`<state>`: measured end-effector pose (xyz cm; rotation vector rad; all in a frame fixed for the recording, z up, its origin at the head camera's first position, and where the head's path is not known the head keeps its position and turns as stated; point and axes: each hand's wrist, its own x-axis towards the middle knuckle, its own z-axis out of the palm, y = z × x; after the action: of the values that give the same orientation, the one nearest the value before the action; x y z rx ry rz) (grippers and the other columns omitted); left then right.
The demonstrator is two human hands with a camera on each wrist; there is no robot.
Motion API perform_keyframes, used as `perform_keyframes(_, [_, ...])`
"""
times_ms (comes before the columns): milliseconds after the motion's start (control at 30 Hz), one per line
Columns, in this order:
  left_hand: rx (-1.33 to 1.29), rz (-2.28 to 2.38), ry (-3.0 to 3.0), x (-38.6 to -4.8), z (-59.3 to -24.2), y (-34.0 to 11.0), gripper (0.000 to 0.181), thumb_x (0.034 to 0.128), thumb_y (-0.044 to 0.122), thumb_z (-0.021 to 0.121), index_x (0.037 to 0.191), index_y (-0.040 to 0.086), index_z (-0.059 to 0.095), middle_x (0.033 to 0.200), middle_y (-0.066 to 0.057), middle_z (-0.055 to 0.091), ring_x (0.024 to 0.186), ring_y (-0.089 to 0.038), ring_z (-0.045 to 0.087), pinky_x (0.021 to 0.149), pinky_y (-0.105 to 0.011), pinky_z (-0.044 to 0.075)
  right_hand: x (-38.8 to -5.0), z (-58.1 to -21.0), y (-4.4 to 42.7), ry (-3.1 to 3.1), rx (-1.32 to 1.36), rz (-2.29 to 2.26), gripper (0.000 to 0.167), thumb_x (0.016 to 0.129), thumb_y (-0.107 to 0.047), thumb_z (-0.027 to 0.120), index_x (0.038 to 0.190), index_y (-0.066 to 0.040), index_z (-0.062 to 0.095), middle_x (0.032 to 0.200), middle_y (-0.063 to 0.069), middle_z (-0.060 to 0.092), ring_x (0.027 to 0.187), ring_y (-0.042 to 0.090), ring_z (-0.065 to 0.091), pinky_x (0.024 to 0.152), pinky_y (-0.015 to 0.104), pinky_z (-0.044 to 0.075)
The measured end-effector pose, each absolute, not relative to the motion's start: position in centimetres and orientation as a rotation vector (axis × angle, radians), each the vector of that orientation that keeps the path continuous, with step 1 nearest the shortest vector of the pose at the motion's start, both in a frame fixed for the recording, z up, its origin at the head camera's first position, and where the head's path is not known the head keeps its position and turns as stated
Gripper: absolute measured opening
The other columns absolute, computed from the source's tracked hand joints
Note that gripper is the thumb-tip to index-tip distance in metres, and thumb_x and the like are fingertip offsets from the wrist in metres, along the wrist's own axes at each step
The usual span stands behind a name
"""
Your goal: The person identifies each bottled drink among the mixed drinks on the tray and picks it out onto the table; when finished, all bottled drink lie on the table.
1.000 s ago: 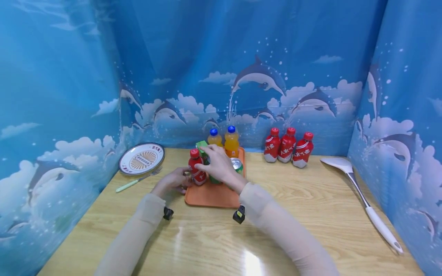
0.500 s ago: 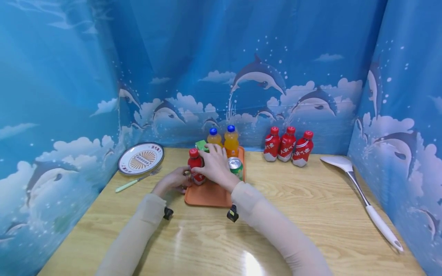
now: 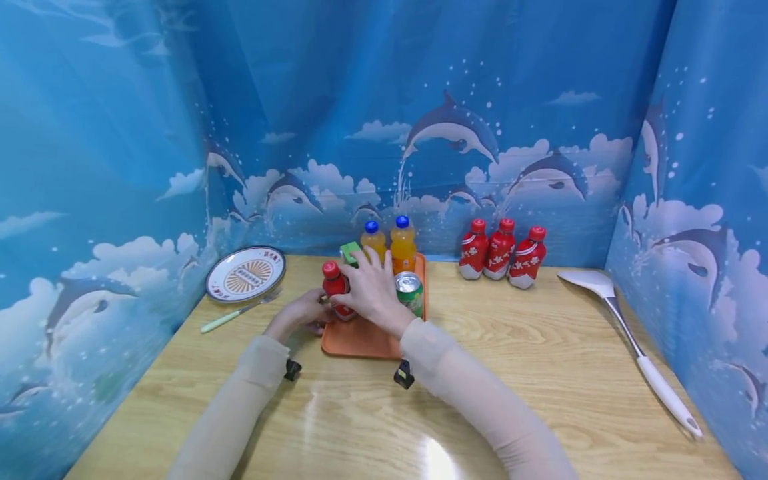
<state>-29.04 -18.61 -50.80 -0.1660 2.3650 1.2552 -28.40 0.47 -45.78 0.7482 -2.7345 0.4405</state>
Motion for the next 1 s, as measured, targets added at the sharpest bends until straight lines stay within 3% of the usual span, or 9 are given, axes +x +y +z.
perform_keyframes(233, [-0.167,1.275,2.355,-29.0,-50.8,-18.6,0.069,0.0856,-0.013,0.056,0.152,0.003,0.045,0.120,-0.019,0.060,0.069,-0.020,0.063,0.055,-0.023,0.061,-28.1,-45.7,0.6,-2.680,0.792,0.515,0.068,0.080,-0.055,0.087,0.137,-0.022,0.071,0.157,0.010,0.056,0.152,0.040,0.041,0.126,0.079,0.022])
perform_keyframes(467, [-0.135,1.285,2.346,-29.1,-50.8,-18.8,0.081,0.0876,-0.010,0.058,0.163,0.013,0.037,0.155,-0.028,0.046,0.074,-0.021,0.065,0.056,-0.024,0.062,-27.6,-44.7,1.1,-2.655,0.799,0.612,0.071,0.083,-0.053,0.086,0.143,-0.021,0.067,0.147,0.006,0.067,0.152,0.034,0.046,0.126,0.080,0.021])
perform_keyframes(733, [-0.102,1.247,2.370,-29.1,-50.9,-18.9,0.082,0.0886,-0.009,0.061,0.164,0.012,0.036,0.165,-0.029,0.038,0.066,-0.020,0.064,0.056,-0.025,0.062,-26.6,-43.5,1.4,-2.597,0.823,0.735,0.069,0.085,-0.045,0.087,0.146,-0.021,0.065,0.138,0.007,0.072,0.145,0.034,0.055,0.127,0.078,0.021])
perform_keyframes(867, [-0.091,1.214,2.385,-29.2,-51.0,-19.0,0.078,0.0899,-0.008,0.062,0.162,0.008,0.038,0.165,-0.029,0.037,0.062,-0.018,0.063,0.057,-0.026,0.062,-26.2,-42.9,1.5,-2.529,0.862,0.800,0.068,0.086,-0.041,0.086,0.146,-0.019,0.064,0.135,0.006,0.074,0.136,0.032,0.062,0.126,0.075,0.029])
perform_keyframes(1000, [-0.098,1.219,2.382,-29.2,-51.0,-19.1,0.075,0.0906,-0.008,0.064,0.161,0.005,0.039,0.165,-0.030,0.037,0.063,-0.018,0.064,0.059,-0.027,0.064,-26.0,-42.4,1.8,-2.475,0.920,0.933,0.066,0.089,-0.035,0.085,0.148,-0.018,0.062,0.132,0.004,0.075,0.120,0.026,0.070,0.112,0.055,0.055])
